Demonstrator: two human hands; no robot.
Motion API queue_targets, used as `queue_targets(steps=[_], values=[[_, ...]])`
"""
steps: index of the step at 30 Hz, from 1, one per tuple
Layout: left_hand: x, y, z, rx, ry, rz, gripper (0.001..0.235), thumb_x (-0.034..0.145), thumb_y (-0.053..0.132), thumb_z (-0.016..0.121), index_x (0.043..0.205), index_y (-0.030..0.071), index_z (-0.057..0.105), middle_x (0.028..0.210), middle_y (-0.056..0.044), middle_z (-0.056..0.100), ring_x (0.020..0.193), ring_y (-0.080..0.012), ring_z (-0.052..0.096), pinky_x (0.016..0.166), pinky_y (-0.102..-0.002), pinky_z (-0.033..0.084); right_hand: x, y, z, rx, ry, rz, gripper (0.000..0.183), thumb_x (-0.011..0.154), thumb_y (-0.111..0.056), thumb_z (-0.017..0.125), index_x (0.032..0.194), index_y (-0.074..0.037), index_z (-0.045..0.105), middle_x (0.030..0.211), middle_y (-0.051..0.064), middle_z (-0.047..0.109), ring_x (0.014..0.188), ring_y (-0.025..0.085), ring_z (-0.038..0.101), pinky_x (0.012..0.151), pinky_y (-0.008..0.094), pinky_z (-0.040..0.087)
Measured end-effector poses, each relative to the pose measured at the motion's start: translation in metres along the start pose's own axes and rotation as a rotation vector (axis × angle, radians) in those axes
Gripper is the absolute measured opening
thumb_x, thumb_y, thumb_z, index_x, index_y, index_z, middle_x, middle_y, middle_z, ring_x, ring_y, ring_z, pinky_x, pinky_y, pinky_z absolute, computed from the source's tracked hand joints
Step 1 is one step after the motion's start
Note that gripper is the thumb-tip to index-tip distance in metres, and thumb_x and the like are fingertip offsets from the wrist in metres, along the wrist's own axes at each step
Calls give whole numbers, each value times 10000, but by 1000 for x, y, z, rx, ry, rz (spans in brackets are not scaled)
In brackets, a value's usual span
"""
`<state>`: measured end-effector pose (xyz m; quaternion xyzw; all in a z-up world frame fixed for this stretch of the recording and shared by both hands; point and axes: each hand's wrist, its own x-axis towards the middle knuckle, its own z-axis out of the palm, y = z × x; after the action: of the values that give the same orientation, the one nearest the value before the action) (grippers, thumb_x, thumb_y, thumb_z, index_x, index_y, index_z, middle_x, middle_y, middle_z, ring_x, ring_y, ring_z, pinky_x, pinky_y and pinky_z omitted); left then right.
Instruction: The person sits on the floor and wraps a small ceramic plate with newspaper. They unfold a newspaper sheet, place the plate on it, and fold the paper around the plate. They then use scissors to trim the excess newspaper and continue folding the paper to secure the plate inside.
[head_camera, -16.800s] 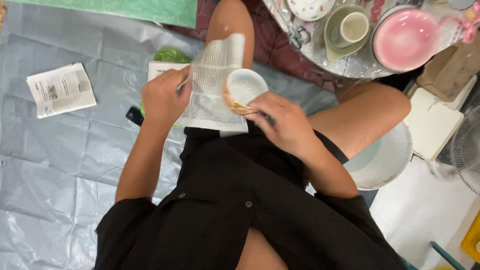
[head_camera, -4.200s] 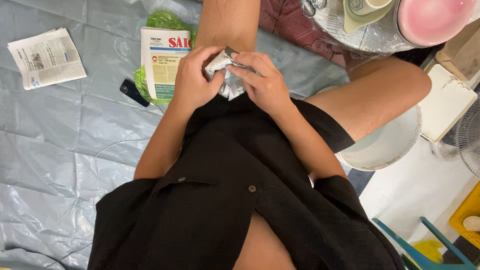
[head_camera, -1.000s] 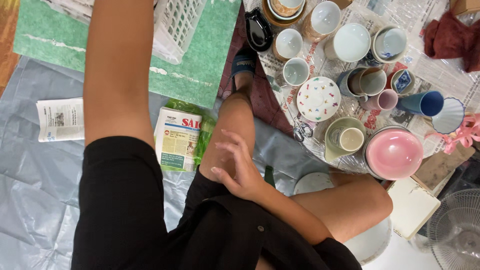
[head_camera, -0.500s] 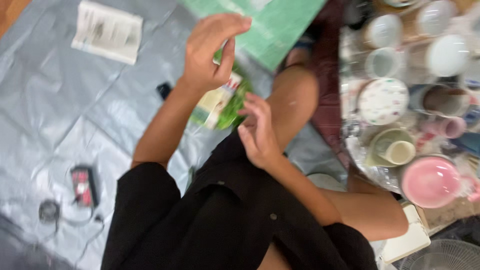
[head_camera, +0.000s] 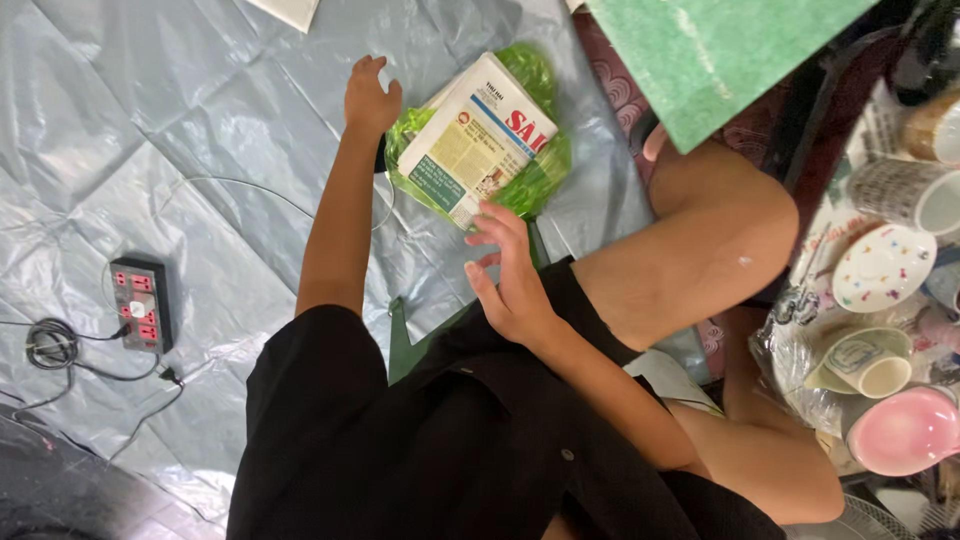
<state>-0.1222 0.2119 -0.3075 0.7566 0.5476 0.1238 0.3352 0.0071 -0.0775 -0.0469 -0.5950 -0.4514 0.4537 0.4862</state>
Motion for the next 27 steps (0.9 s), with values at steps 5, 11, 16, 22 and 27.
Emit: queue_targets(steps=[5,11,16,22,27], values=[[16,-19,20,108,-117,-152,502,885,221,696,1355,70,603,1503,-233,408,1349,-428,424,1091,-492,375,1,8,2,-66,-64,114,538,995,-15,617,1465,-45,358,1568,186,337,1219,256,602,943,356,551],[47,-41,28,194,-147,-265,510,926,240,648,1418,120,586,1662,-160,275,1448,-359,407,1133,-451,462,1,5,1,-79,-72,189,537,972,-3,640,1443,-40,384,1568,195,346,1210,253,604,941,360,547],[76,-73,21,424,-147,-384,631,955,401,670,1533,233,482,1662,-203,14,1539,-489,104,1095,-564,443,2,-1,-6,-24,-36,272,547,980,-10,635,1454,-51,365,1583,205,319,1220,269,597,969,372,550],[88,-98,20,369,-42,-409,648,971,402,712,1552,258,464,1629,-225,-41,1499,-537,82,1098,-644,375,7,-9,-1,53,-99,318,546,994,-57,649,1457,-71,359,1592,199,300,1257,283,592,975,386,545],[92,-112,11,289,-126,-463,615,1000,319,694,1552,198,453,1677,-188,84,1552,-488,113,1164,-587,373,9,-10,0,42,-157,350,550,989,-98,678,1451,-74,380,1581,186,325,1240,277,604,962,377,547]])
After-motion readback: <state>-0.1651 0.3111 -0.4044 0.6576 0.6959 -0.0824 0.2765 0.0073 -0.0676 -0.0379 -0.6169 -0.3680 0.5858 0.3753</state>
